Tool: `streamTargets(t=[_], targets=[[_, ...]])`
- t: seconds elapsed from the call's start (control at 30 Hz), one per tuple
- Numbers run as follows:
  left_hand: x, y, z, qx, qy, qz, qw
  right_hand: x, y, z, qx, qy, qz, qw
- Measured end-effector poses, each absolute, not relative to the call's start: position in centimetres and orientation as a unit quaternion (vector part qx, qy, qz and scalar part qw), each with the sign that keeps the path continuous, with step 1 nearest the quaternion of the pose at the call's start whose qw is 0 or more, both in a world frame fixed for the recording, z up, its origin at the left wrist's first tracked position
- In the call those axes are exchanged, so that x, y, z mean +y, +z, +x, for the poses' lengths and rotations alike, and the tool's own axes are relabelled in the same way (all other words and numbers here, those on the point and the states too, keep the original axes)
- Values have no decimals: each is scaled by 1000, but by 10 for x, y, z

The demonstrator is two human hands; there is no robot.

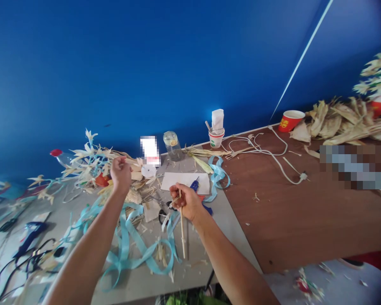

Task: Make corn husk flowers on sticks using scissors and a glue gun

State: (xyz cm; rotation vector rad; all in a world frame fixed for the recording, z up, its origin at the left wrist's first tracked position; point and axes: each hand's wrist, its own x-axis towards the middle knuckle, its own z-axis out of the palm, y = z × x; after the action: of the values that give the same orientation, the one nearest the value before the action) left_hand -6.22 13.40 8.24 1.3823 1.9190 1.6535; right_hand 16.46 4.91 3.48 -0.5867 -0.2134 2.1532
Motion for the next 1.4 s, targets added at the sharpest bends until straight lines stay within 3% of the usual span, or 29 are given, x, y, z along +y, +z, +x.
streamTargets(t=[0.13, 0.37, 0.77, 1.03, 1.2, 1.4], targets=[[120, 86, -56, 593, 646, 462, 136, 50, 33, 164, -88, 865, -232, 436], [112, 93, -57, 576, 650, 447, 213, 48, 34, 162, -85, 865, -243, 430], [111, 181, -22, 496, 614, 559, 255, 46, 33, 163, -107, 864, -238, 431], [89, 171, 23, 499, 538, 583, 349, 48, 33, 159, -68, 863, -297, 403], [80, 172, 25, 524, 524, 592, 318, 50, 31, 161, -56, 855, -280, 433], [65, 133, -10, 599, 372, 620, 344, 52, 35, 167, -25, 833, -279, 477]])
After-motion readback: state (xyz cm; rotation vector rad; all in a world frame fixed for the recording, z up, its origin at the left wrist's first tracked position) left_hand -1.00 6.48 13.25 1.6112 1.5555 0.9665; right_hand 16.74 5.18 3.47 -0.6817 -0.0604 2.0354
